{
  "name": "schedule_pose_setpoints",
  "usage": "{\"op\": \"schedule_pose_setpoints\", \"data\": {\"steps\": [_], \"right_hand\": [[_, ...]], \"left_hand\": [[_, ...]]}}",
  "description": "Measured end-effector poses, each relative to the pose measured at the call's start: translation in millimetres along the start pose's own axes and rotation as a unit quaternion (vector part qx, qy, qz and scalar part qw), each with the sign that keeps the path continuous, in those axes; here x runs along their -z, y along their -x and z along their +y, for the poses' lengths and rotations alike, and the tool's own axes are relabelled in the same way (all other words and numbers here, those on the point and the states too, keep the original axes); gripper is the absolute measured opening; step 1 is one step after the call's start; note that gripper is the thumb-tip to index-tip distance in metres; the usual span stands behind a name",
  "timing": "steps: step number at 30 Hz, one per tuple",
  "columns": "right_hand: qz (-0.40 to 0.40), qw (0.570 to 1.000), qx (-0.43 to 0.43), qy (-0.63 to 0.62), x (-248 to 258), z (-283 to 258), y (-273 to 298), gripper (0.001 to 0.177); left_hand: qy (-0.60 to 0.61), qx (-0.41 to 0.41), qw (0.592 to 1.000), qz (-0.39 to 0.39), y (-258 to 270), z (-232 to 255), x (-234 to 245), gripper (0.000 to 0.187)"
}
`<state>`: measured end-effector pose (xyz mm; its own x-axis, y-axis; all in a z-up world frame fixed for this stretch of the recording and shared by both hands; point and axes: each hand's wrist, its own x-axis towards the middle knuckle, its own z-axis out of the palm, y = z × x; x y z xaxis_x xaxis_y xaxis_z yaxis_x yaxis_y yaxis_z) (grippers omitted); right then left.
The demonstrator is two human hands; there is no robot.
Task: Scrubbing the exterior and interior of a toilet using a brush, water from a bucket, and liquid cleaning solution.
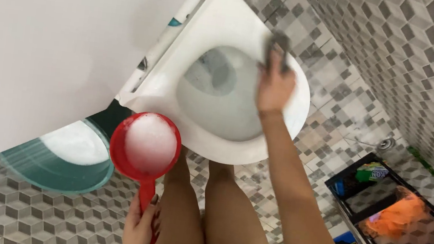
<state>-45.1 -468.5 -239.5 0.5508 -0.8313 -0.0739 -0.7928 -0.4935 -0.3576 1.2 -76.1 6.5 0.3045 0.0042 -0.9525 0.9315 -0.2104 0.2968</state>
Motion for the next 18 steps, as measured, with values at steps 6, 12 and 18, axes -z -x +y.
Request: {"op": "schedule_pose_setpoints", "data": {"steps": [6, 12, 18], "right_hand": [[0.051, 0.998, -0.012, 0.029, -7.4, 29.9, 22.2, 0.041], [-0.163, 0.981, -0.05, -0.096, 77.1, -64.1, -51.0, 0.045], [-0.431, 0.753, 0.368, 0.335, 121.9, 110.9, 16.1, 0.049]], "left_hand": [[-0.029, 0.004, 1.0, -0.01, 3.8, -1.9, 5.0, 0.014], [-0.073, -0.013, 0.997, -0.032, 11.1, 8.6, -9.5, 0.008], [-0.102, 0.015, 0.994, -0.048, 18.4, 21.0, -11.8, 0.039]]}}
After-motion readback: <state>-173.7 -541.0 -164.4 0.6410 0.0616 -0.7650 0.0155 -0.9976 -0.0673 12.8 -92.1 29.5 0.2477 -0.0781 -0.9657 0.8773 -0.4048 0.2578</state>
